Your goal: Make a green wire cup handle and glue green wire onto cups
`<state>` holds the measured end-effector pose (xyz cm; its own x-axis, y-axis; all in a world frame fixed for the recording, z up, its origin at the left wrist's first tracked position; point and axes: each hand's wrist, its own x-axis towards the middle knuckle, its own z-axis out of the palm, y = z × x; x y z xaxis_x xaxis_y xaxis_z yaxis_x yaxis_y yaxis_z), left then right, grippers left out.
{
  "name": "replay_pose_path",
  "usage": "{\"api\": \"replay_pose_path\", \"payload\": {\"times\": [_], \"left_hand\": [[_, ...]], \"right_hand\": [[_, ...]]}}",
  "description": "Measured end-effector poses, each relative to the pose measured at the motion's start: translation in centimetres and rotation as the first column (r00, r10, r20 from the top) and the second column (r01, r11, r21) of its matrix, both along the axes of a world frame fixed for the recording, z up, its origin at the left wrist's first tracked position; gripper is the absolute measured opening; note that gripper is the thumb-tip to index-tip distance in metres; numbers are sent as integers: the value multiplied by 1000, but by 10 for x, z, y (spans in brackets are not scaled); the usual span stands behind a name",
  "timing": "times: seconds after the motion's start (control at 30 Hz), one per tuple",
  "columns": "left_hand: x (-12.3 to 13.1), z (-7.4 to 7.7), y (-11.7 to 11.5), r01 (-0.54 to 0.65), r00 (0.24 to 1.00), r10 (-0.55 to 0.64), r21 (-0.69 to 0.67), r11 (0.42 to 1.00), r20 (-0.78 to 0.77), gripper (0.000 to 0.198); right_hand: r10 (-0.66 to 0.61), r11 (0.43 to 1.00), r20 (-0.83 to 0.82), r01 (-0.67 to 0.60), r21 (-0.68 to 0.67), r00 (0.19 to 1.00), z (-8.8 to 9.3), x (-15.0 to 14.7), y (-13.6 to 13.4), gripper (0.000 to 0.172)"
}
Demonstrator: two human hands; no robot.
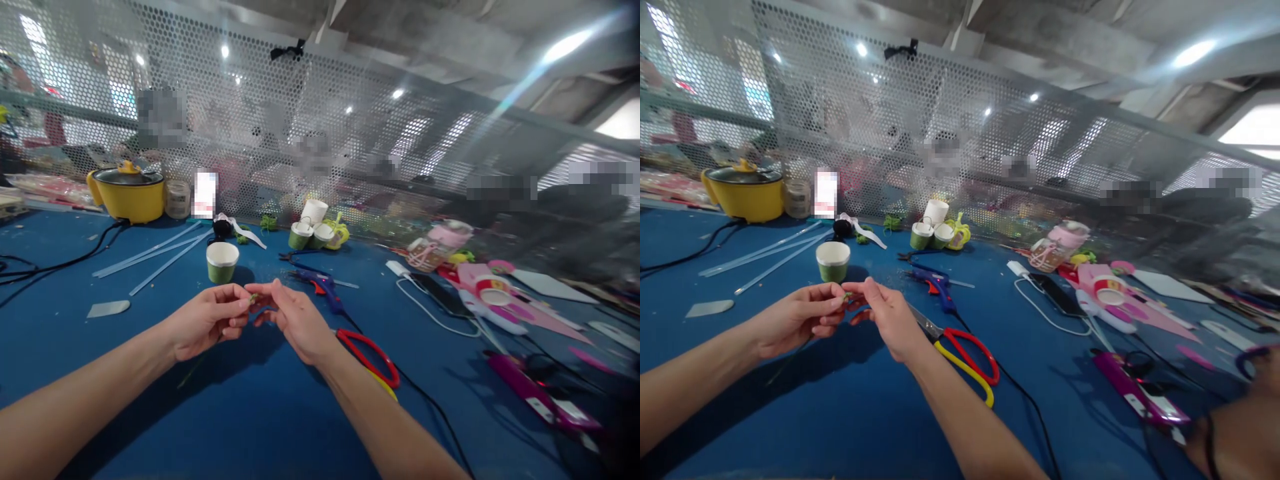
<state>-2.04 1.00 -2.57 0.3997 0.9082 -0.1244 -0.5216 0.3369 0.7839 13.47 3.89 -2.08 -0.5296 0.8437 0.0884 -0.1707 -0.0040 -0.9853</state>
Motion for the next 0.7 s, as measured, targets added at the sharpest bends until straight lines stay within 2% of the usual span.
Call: {"api": "replay_pose_path", "payload": {"times": [0.17, 0.47, 0.7], "left_hand": [[1, 2, -2, 10, 1000, -10, -2, 1000, 9, 12], [2, 2, -2, 2, 1000, -2, -12, 1000, 9, 15], [2, 3, -1, -6, 1000, 6, -13, 1000, 10, 16]], "right_hand": [[0, 999, 7, 0, 35, 1000, 1, 2, -2, 35], [-56, 997, 37, 53, 60, 998, 0, 3, -1, 17], [-88, 995, 47, 86, 47, 995, 2, 2, -3, 15]]}}
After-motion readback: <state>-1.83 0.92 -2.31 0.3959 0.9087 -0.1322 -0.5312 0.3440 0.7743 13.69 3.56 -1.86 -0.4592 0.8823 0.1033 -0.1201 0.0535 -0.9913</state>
